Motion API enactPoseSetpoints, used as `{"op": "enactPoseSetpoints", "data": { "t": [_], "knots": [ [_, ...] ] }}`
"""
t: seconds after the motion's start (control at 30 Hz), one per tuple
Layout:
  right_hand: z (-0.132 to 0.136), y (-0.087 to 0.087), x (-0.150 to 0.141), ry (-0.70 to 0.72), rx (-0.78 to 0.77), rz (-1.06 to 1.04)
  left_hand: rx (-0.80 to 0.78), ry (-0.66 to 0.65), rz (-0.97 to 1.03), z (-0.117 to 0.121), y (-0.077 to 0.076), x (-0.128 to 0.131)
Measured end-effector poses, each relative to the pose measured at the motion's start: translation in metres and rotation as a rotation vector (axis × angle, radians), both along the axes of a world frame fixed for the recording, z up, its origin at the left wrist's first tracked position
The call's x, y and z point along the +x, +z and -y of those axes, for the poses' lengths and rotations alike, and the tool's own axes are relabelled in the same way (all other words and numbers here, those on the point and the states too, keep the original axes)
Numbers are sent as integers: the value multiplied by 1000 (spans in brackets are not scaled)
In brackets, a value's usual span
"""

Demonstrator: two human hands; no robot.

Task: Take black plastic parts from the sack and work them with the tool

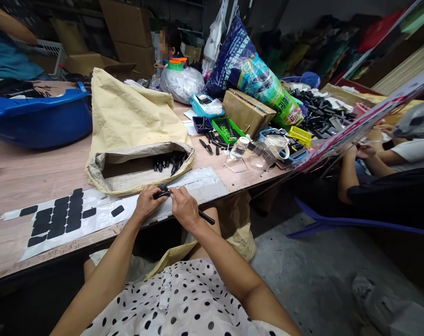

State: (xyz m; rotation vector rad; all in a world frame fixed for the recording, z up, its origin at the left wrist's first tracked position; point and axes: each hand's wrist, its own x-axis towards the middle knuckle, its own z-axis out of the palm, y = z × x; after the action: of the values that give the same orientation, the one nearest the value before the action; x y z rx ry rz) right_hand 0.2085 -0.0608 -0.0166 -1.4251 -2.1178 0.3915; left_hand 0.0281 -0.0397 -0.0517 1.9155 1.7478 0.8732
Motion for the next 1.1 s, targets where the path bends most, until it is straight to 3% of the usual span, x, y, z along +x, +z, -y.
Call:
{"op": "enactPoseSetpoints", "data": {
  "t": [0.2,0.53,0.73,0.83,0.93,1.0,1.1],
  "knots": [
    [-6,-4,2,-22,-43,45,-25,-9,12,0,1,0],
    [-82,-14,60,-305,-54,341,-53,9,-31,2,5,4],
    [-91,-23,57,-337,-40,348,8,-6,-59,6,11,3],
    [-91,-24,56,-335,-37,349,157,-67,-37,30,18,9],
    [-90,-24,56,-341,-18,350,236,-219,45,75,16,20],
    [-90,-24,56,-344,-23,356,224,-280,85,106,4,24],
    [-90,-24,55,-345,-31,359,40,-194,26,137,-23,22]
  ]
}}
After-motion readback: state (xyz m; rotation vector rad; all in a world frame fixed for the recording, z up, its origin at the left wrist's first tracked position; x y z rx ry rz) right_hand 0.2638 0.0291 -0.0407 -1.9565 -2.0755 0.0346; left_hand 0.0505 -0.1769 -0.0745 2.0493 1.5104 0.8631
